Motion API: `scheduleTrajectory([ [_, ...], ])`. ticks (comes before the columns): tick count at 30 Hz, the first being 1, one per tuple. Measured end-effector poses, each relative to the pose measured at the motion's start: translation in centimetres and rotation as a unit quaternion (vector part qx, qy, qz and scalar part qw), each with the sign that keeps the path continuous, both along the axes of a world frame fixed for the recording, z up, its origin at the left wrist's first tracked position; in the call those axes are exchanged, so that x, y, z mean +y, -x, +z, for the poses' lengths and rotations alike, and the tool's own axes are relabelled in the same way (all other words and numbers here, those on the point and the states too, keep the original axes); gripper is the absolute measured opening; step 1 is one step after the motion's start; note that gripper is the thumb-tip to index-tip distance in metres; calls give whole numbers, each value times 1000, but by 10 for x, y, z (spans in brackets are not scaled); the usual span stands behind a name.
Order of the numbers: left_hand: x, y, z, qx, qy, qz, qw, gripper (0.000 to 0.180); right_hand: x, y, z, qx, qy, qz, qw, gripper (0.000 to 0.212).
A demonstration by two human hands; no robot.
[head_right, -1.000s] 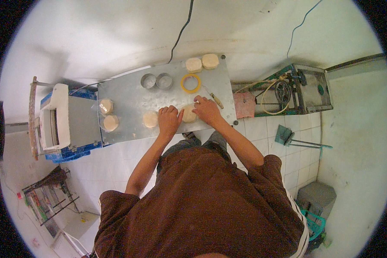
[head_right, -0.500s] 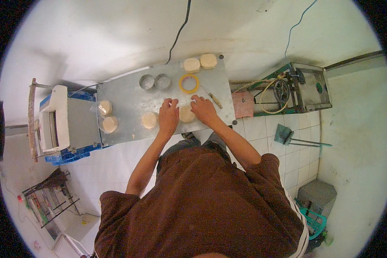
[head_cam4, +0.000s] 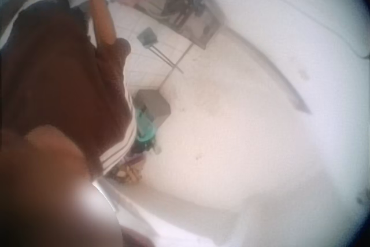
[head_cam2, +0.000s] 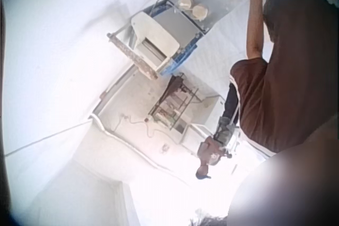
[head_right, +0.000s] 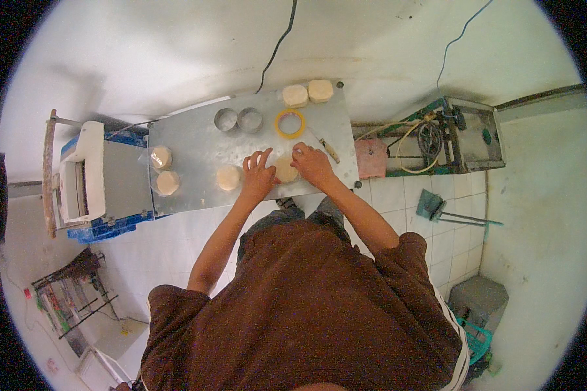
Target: The person handles a roll of yellow tape, then wraps several round dough pieces on a metal table with plastic wrap. The person uses hands to smooth and seal the wrap around each dough piece.
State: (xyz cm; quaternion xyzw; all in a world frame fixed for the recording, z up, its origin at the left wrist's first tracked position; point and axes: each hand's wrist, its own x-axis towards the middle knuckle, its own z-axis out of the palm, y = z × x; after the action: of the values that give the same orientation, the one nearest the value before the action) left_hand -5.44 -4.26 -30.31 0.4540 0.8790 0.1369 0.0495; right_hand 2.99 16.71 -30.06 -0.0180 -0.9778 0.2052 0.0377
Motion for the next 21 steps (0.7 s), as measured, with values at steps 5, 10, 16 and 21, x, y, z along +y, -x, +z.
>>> scheduleTrajectory([
  [5,-5,11,3,-4,24,-33,999,26,12,-3,10,-19,-34,35,999,26],
  [10,-7,15,8,-123,-1,-44,992,26,13,-7,19,-57,21,27,998,24],
  [16,-4,24,14,-137,56,-46,988,31,8,-11,16,-46,12,53,997,23],
  [21,0,28,12,-202,-85,40,975,36,6,-9,15,-110,-43,46,992,24],
])
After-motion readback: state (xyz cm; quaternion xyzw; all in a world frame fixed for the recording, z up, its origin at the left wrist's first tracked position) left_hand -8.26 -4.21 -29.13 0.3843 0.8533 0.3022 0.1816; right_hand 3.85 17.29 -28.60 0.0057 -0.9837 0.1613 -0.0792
